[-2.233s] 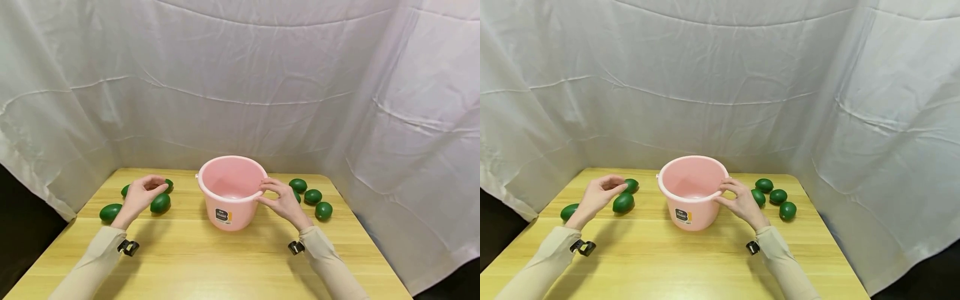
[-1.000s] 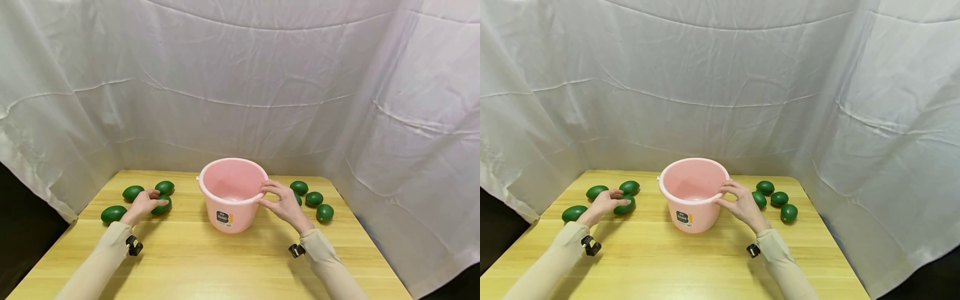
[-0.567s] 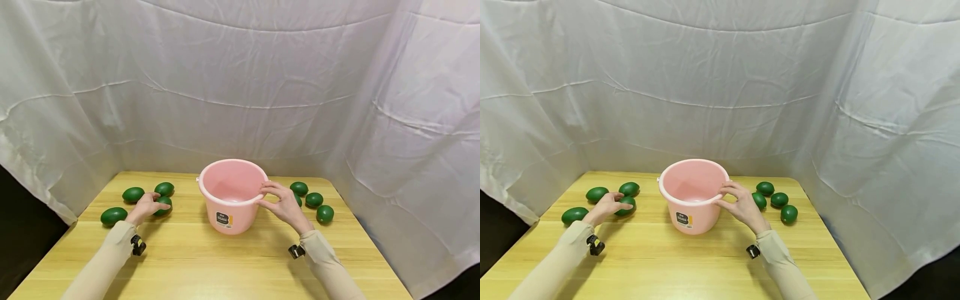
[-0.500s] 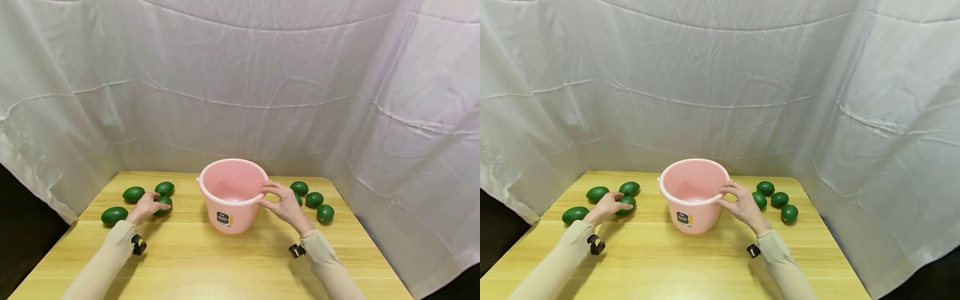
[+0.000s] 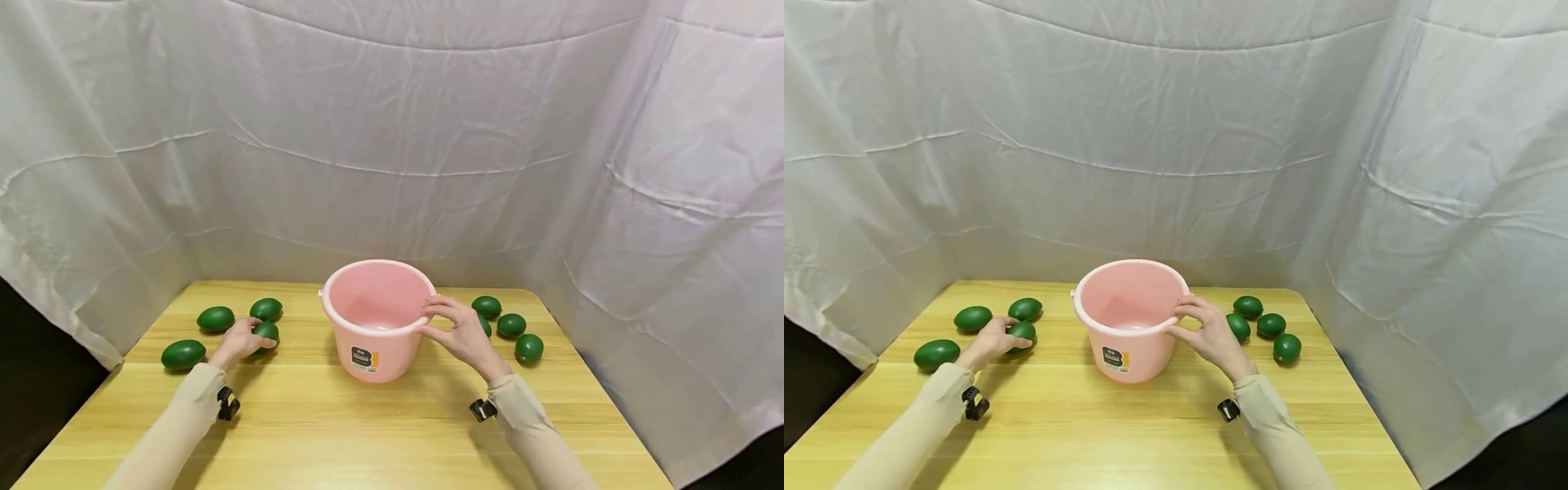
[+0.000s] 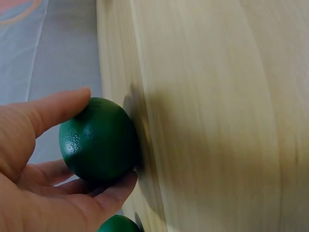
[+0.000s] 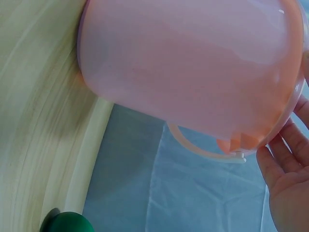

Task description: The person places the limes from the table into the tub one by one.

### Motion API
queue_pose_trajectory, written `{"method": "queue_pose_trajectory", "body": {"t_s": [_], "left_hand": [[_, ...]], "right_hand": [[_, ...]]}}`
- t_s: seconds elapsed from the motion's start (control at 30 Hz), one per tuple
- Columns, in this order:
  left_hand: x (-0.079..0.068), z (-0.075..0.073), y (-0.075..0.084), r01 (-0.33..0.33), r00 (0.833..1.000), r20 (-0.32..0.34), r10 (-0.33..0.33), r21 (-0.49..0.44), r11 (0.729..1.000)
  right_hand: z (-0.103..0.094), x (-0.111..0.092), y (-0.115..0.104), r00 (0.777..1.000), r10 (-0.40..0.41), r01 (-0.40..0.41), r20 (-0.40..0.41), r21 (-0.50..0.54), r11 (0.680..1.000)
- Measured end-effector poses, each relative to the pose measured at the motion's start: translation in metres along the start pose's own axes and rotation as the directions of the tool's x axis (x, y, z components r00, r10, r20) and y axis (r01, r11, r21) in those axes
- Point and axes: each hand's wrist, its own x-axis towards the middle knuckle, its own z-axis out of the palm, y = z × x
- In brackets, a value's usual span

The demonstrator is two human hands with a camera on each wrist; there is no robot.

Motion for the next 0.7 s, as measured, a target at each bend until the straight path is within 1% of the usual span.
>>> {"method": "queue_pose_trajectory", "body": {"t_s": [0.2,0.37,0.57,0.7], "left_hand": [[0.001,-0.0004,-0.0009,-0.001,1.0,-0.007,0.001,-0.016,1.0],[0.0001,-0.0018,-0.0009,-0.005,0.999,-0.046,0.003,-0.04,0.999],[-0.005,-0.0059,0.0045,-0.03,0.997,-0.069,0.021,-0.119,0.992],[-0.0075,-0.0085,0.0086,-0.049,0.997,-0.07,0.036,-0.194,0.98]], "right_hand": [[-0.0001,-0.0005,0.0002,1.0,-0.001,0.001,0.001,0.0,1.0],[-0.0005,-0.0003,-0.0006,1.0,0.014,-0.014,0.007,0.006,1.0],[-0.0001,-0.0001,-0.001,1.0,0.005,-0.005,0.007,0.0,1.0],[0.0002,0.0,-0.0008,1.0,-0.002,0.002,0.001,-0.002,1.0]]}}
